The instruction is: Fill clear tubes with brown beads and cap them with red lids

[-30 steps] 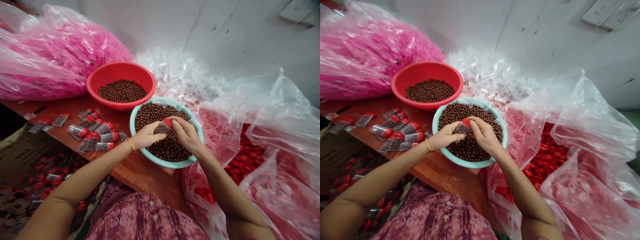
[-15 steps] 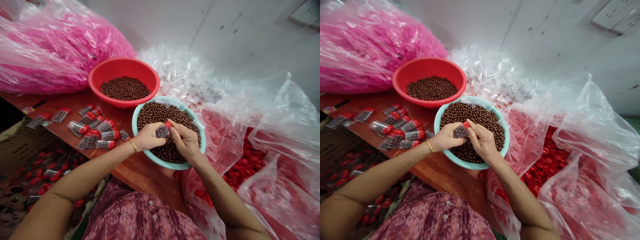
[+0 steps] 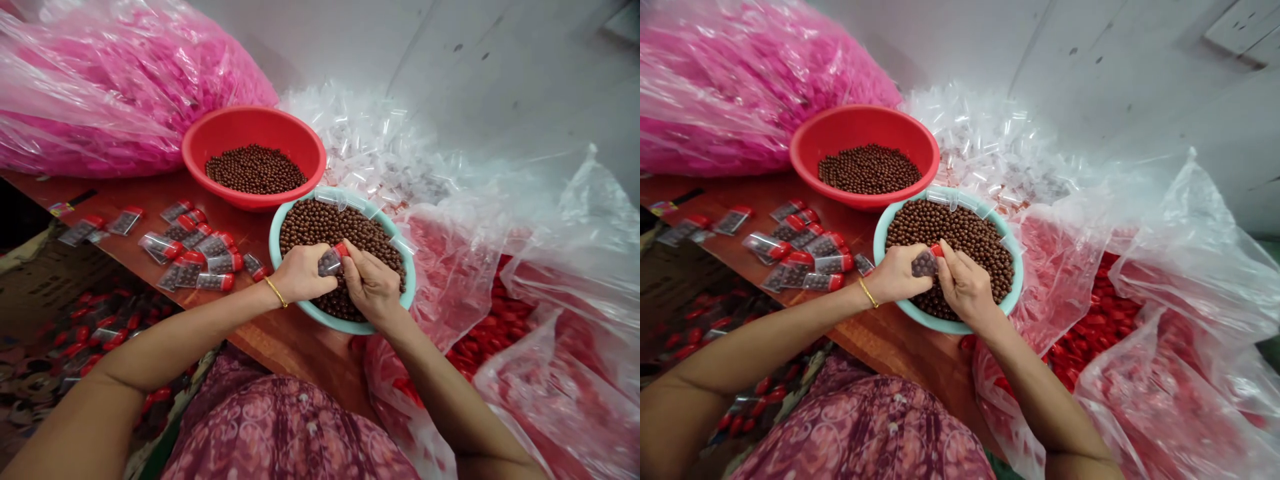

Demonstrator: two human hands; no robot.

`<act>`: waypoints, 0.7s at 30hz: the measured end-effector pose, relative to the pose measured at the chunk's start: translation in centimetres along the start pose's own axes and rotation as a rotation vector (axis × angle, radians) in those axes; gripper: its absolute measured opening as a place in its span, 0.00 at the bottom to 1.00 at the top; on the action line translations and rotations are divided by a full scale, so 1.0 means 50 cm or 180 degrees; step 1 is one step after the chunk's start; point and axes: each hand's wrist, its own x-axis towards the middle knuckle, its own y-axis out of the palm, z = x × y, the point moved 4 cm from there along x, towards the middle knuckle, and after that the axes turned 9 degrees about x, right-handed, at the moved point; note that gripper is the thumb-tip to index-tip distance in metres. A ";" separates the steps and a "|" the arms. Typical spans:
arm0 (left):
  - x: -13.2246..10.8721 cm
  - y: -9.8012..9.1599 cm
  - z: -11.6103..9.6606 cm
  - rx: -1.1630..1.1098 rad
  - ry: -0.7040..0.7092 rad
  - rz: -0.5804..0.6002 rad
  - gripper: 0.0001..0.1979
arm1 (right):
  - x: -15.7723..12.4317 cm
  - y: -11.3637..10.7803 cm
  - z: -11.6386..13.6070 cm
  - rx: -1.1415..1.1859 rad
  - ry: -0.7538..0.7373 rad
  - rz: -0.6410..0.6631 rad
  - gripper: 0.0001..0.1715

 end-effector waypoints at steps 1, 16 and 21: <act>-0.001 0.000 -0.001 0.0027 0.0035 0.0021 0.08 | -0.002 -0.001 0.001 -0.0042 -0.0105 0.0066 0.19; 0.014 0.009 0.006 -0.0797 0.0020 0.0296 0.09 | 0.027 -0.022 -0.055 0.0953 0.1115 -0.0033 0.25; 0.007 0.008 -0.009 -0.0195 0.0361 0.0567 0.03 | 0.045 0.013 -0.073 0.1895 0.2000 -0.0488 0.36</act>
